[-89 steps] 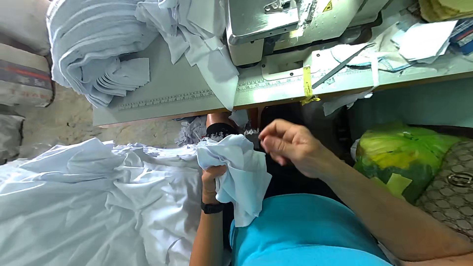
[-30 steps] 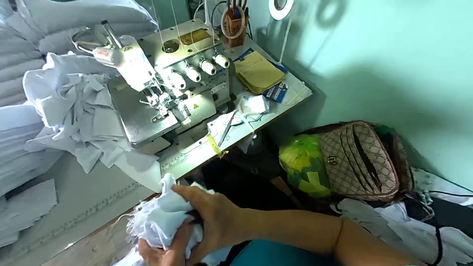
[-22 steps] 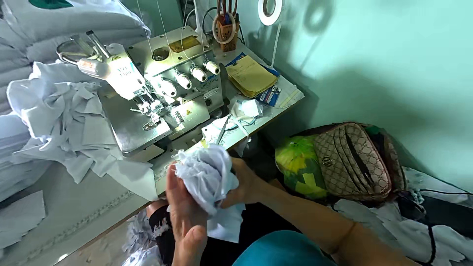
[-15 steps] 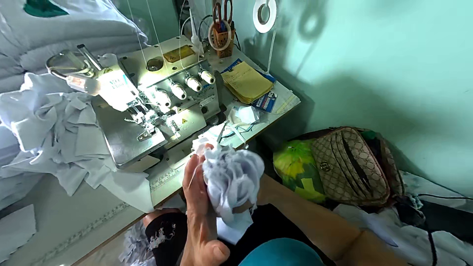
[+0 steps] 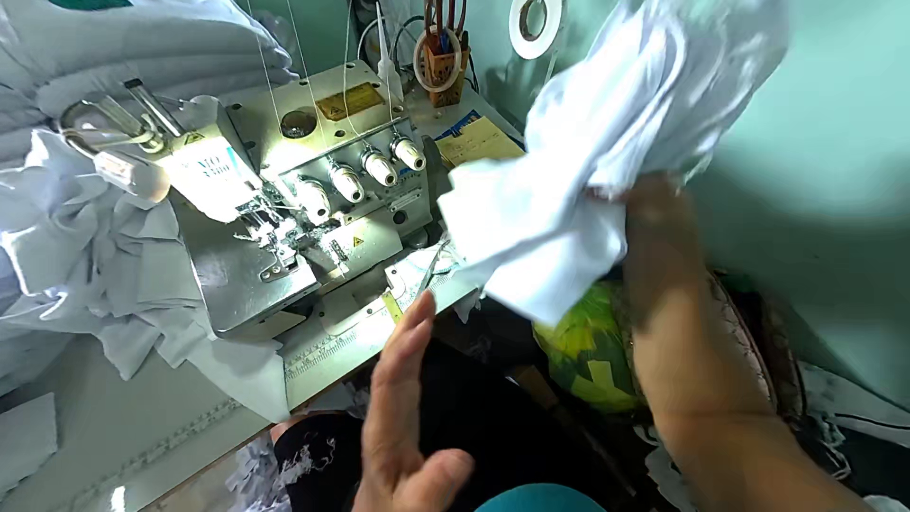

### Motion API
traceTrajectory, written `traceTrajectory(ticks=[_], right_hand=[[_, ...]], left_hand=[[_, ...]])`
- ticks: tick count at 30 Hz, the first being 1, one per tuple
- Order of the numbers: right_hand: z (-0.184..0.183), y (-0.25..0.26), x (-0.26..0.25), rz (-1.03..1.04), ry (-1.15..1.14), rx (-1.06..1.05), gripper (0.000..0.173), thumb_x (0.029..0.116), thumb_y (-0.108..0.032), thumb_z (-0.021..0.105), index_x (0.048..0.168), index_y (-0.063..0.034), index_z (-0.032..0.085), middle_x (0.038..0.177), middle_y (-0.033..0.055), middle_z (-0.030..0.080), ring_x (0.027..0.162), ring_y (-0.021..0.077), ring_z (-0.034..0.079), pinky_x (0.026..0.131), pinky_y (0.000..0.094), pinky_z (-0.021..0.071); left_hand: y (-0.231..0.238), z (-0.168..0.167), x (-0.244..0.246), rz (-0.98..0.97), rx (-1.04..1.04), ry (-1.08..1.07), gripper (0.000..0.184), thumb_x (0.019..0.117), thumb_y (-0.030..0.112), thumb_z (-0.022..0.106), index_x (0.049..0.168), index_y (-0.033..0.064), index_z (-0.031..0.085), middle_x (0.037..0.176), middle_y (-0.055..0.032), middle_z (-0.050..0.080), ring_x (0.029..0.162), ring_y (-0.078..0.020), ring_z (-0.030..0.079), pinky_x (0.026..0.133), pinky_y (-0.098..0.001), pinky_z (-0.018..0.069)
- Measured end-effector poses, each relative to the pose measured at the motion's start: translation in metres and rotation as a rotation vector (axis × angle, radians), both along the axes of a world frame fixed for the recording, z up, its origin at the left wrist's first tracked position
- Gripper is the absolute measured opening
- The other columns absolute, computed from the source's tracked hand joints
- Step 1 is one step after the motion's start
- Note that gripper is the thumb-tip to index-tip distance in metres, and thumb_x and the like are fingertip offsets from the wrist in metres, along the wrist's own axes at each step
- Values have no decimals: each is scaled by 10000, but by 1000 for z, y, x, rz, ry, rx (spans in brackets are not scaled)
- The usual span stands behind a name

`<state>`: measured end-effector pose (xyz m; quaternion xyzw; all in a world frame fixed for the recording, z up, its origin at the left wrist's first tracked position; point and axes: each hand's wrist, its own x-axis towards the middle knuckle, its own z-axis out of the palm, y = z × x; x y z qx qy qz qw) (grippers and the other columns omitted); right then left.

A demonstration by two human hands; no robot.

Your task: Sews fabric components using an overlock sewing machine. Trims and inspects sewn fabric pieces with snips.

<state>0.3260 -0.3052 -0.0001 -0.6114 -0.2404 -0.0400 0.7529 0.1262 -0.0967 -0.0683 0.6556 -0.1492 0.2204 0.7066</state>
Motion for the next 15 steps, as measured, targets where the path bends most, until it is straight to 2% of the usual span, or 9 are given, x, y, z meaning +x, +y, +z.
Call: traceTrajectory(ticks=[2,4,5,6,8,10,13,14,15], right_hand=[[4,-15,58,-61,-231,-181,581,677,-66,848,1170,-195,569,1040,-188,706,988,-65,661,910,168,567],[13,-15,107,-163,-378,-454,776,628,-204,908,1280,1,543,1160,-28,669,1097,-6,629,1006,211,524],[17,-11,127,-196,-415,-615,819,626,-233,905,1309,39,545,1204,52,662,1134,44,625,1031,243,510],[18,-5,144,-218,-443,-796,834,635,-239,885,1342,43,543,1251,138,653,1176,145,623,1050,336,496],[12,9,174,-208,-400,-1126,854,679,-156,878,1431,-3,504,1323,300,605,1232,470,583,1008,684,428],[-18,29,198,-108,-344,-1369,837,751,-127,889,1469,-37,466,1349,382,542,1224,637,507,909,845,349],[-91,40,230,90,-322,-1388,831,801,-246,884,1499,-75,467,1427,349,504,1303,606,461,969,848,312],[-105,38,240,122,-311,-1354,815,819,-271,867,1501,-75,467,1435,326,513,1332,560,465,1033,792,321],[-114,32,245,143,-265,-1283,782,827,-230,857,1480,-19,481,1422,318,525,1348,500,469,1108,674,324]], left_hand=[[24,-21,-21,94,-3,86,566,965,526,621,1460,262,542,1569,-30,471,1452,-267,435,1173,-465,408],[49,-48,-51,224,7,208,510,978,489,625,1418,235,583,1525,-34,520,1414,-259,480,1144,-447,443],[58,-59,-66,298,12,268,482,988,468,621,1403,224,595,1505,-32,539,1399,-250,496,1132,-432,453],[65,-68,-81,370,21,317,438,1001,431,614,1384,218,611,1484,-29,560,1384,-240,513,1125,-419,461],[70,-82,-102,503,90,377,342,1021,321,595,1337,197,638,1437,-26,599,1344,-221,553,1100,-393,486],[70,-88,-118,628,150,395,307,1005,170,600,1295,80,644,1391,-86,625,1309,-247,582,1095,-410,503],[73,-86,-132,856,183,425,296,968,30,584,1247,-64,614,1294,-149,662,1233,-243,630,1055,-407,537],[75,-85,-136,943,159,445,288,968,18,576,1242,-64,605,1264,-126,675,1205,-209,643,1038,-388,545],[77,-85,-144,1019,117,466,281,972,19,566,1245,-42,602,1246,-91,678,1181,-173,647,1022,-372,545]])
